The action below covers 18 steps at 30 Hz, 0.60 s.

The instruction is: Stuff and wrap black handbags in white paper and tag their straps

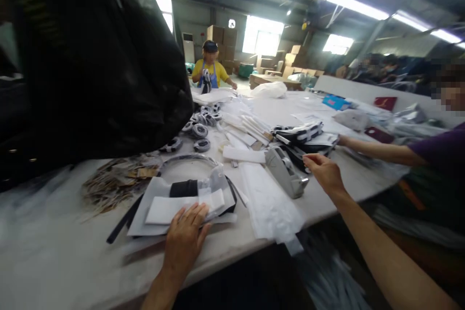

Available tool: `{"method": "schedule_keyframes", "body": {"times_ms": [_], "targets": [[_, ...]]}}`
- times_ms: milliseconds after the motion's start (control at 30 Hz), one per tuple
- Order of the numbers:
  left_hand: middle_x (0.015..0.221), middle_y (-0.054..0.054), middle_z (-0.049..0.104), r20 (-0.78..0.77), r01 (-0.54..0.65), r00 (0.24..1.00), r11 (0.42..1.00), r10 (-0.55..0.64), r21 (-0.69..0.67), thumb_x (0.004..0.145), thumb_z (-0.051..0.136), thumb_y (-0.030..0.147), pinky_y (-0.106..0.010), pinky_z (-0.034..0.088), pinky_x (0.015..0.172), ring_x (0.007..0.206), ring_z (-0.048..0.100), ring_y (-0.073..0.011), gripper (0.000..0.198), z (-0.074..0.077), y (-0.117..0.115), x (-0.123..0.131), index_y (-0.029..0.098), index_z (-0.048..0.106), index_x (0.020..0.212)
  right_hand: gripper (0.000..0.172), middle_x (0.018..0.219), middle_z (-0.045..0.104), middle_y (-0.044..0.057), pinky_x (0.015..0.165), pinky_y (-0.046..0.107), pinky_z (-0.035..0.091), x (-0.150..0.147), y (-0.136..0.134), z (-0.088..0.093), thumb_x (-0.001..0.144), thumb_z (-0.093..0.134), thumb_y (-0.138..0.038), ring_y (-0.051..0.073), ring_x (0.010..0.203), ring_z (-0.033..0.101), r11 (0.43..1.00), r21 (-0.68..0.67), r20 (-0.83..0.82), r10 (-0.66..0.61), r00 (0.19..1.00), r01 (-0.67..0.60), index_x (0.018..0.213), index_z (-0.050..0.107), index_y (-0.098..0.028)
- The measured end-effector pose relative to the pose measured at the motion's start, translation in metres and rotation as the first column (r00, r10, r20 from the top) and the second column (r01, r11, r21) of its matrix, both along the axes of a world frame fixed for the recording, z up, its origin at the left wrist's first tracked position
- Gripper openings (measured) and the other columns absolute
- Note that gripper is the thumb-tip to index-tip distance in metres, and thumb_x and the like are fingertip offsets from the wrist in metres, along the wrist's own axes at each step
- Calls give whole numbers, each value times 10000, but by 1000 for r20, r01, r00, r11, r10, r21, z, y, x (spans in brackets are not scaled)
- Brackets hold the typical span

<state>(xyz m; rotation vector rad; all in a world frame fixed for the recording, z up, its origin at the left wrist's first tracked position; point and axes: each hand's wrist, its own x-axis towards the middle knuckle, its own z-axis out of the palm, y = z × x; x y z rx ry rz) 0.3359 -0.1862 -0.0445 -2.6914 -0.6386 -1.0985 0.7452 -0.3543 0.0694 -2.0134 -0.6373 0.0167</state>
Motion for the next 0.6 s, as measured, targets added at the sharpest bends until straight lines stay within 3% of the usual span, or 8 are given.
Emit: {"method": "schedule_keyframes", "body": {"times_ms": [100, 200, 400, 600], "targets": [[1223, -51, 699, 9, 9, 1000, 998, -10, 58, 980, 485, 323, -432, 445, 1011, 1123, 656, -245, 323, -5, 6, 1, 239, 564, 1281, 323, 827, 731, 101, 715, 310, 512, 33, -32, -9, 706, 685, -456, 242, 837, 662, 987, -157, -134, -46, 990, 25, 819, 728, -156], [1215, -47, 703, 13, 16, 1000, 997, -17, 71, 971, 495, 332, -434, 458, 998, 1112, 662, -250, 329, -7, 9, 0, 248, 563, 1282, 369, 803, 733, 107, 666, 294, 517, 37, -30, -25, 718, 673, -498, 211, 766, 666, 978, -186, -288, 35, 957, -92, 731, 729, -134], [1206, -57, 705, 2, 11, 1000, 998, -12, 56, 973, 502, 334, -434, 465, 991, 1102, 666, -254, 304, -6, 8, 1, 235, 577, 1250, 410, 788, 734, 99, 634, 277, 454, 30, -7, -37, 628, 746, -535, 198, 749, 633, 967, -177, -397, 101, 912, -184, 712, 745, -134], [1221, -75, 699, -27, -1, 1000, 1000, 1, 3, 961, 508, 275, -439, 484, 1003, 1135, 655, -247, 297, -1, -1, -1, 227, 598, 1239, 327, 656, 685, 93, 589, 293, 438, 27, -3, -35, 550, 763, -459, 190, 636, 604, 984, -41, -386, 142, 912, -171, 593, 686, -144]]}}
